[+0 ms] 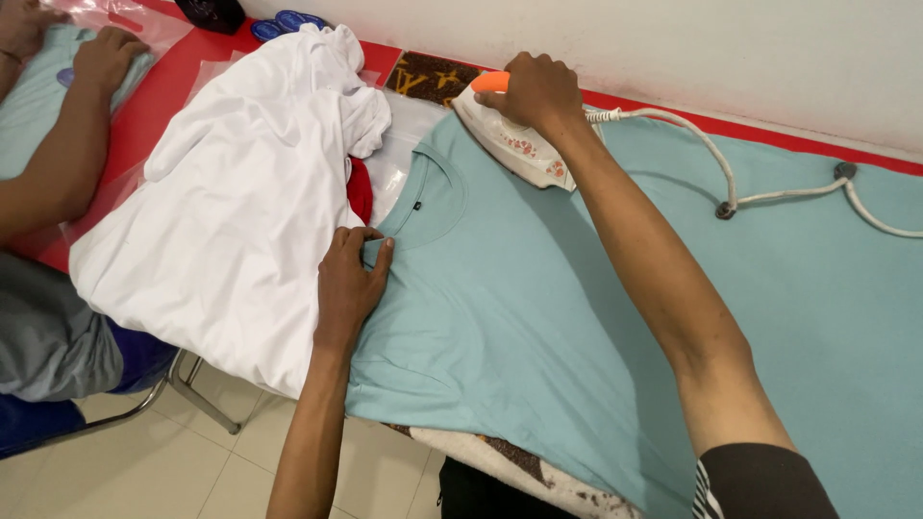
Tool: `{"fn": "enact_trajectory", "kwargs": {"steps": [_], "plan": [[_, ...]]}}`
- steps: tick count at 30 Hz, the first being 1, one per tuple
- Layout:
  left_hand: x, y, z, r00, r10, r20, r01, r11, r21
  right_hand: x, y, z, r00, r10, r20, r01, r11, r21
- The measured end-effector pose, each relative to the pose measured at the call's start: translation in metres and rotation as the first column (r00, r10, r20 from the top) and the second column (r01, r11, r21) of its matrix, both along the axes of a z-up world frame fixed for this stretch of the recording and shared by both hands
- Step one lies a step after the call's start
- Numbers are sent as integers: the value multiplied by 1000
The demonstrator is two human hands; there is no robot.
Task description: A person is ironing a light blue t-shirt on a padded surface, using a steam iron to remove wrinkles while smoothing the fabric with their free hand.
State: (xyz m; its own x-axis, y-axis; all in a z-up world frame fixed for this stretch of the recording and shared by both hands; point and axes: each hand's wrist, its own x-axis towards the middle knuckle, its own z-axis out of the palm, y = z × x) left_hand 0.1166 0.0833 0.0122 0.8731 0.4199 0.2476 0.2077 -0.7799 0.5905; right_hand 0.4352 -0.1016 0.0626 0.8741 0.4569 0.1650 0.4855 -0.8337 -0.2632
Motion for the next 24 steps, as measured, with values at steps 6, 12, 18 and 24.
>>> {"fn": "enact_trajectory", "kwargs": {"steps": [6, 12, 18, 24], "plan": [[1, 4, -7, 1000, -7, 29, 7, 1000, -7, -31, -29, 39, 963, 25, -268, -31, 999, -20], [3, 4, -7, 1000, -7, 13, 7, 999, -40, -91, -66, 70, 884, 200, -422, -278, 951, -132], [-1, 4, -1, 1000, -29, -3, 29, 1000, 7, -146, -102, 73, 859, 199, -472, -303, 940, -155], [-2, 4, -1, 999, -35, -5, 35, 999, 6, -183, -119, 83, 850, 198, -488, -332, 920, -206]]}}
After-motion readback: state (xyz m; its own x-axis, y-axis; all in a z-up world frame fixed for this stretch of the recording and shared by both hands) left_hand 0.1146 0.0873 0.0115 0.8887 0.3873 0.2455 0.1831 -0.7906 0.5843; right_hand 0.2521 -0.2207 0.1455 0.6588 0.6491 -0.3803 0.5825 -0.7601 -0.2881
